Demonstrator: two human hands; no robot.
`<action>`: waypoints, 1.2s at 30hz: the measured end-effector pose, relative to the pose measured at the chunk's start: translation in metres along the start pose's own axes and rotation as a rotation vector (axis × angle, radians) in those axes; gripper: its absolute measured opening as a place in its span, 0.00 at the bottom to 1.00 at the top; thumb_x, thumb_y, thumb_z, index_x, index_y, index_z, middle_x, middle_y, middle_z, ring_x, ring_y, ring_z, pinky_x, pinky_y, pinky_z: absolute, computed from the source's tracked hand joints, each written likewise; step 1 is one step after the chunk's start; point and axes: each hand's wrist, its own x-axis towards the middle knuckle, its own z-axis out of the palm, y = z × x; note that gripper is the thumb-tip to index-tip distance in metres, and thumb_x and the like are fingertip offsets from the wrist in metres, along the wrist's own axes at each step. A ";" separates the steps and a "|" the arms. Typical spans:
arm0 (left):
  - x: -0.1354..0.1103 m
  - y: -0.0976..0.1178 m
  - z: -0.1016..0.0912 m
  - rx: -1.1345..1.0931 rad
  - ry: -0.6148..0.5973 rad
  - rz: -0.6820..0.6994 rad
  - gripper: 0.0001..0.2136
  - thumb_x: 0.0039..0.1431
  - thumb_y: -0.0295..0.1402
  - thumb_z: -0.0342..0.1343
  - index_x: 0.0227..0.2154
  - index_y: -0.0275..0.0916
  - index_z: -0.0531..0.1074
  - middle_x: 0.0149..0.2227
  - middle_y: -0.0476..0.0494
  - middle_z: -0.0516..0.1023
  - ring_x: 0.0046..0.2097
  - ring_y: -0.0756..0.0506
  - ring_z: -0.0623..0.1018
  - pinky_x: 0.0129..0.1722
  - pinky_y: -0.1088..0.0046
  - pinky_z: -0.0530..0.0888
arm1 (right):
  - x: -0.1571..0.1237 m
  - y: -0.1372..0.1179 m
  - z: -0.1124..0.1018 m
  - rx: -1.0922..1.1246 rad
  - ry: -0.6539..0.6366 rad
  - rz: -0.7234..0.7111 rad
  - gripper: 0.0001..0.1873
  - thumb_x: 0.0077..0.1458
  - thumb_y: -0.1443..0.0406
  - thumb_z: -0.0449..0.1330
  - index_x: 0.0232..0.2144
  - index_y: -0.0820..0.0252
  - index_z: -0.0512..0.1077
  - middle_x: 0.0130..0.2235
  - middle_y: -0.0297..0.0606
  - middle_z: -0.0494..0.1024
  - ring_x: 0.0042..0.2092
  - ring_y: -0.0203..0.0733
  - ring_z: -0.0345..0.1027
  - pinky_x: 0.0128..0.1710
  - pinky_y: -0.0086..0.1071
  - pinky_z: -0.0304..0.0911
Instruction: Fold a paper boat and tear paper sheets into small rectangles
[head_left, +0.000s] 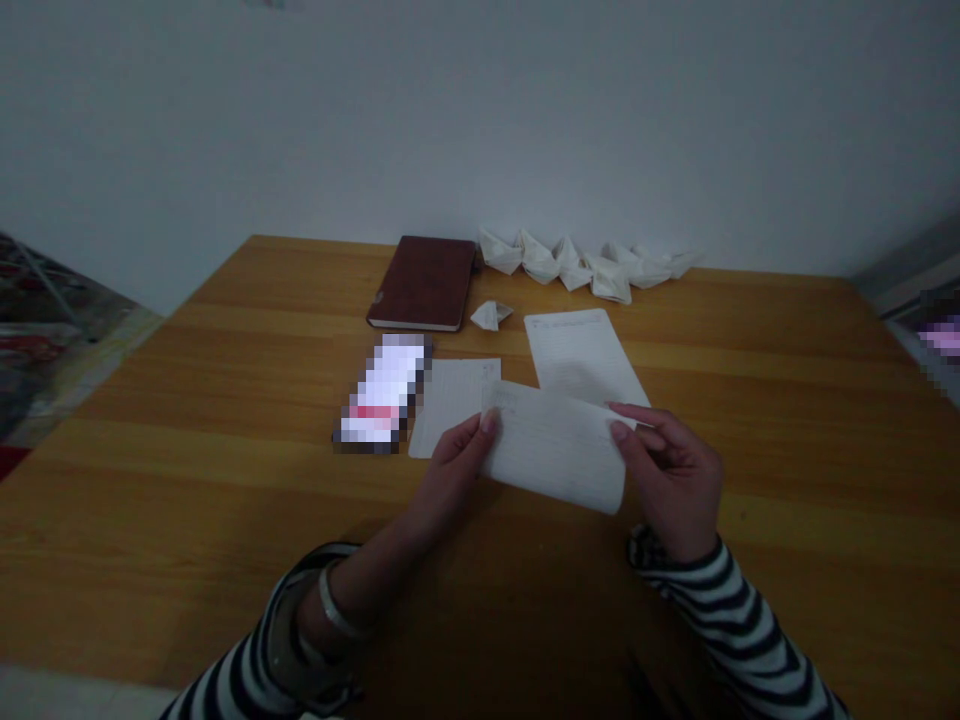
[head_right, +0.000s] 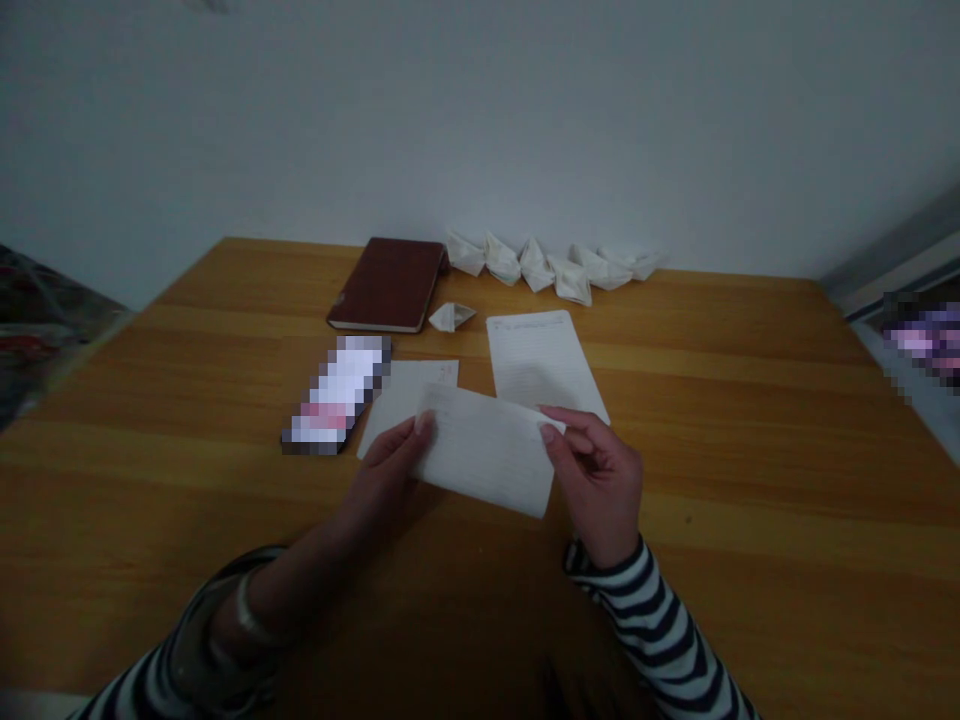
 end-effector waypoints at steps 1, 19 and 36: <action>0.000 0.000 0.001 -0.007 -0.002 -0.004 0.17 0.60 0.46 0.56 0.37 0.35 0.77 0.28 0.44 0.77 0.28 0.50 0.71 0.29 0.75 0.67 | 0.000 0.000 0.000 0.002 -0.001 0.002 0.10 0.55 0.62 0.64 0.40 0.58 0.78 0.21 0.28 0.74 0.23 0.30 0.63 0.26 0.25 0.59; -0.002 0.004 0.001 -0.024 -0.026 -0.003 0.16 0.60 0.45 0.56 0.36 0.36 0.77 0.30 0.44 0.77 0.29 0.51 0.70 0.29 0.76 0.66 | 0.004 0.002 -0.006 -0.135 -0.034 -0.037 0.13 0.54 0.63 0.65 0.43 0.55 0.79 0.19 0.27 0.74 0.22 0.31 0.65 0.26 0.25 0.63; -0.001 0.006 0.002 -0.052 0.023 0.041 0.16 0.60 0.44 0.56 0.38 0.36 0.78 0.31 0.43 0.78 0.31 0.49 0.72 0.30 0.75 0.67 | 0.004 0.009 -0.007 -0.059 -0.202 0.016 0.21 0.54 0.62 0.64 0.52 0.54 0.74 0.27 0.31 0.74 0.30 0.35 0.69 0.33 0.29 0.67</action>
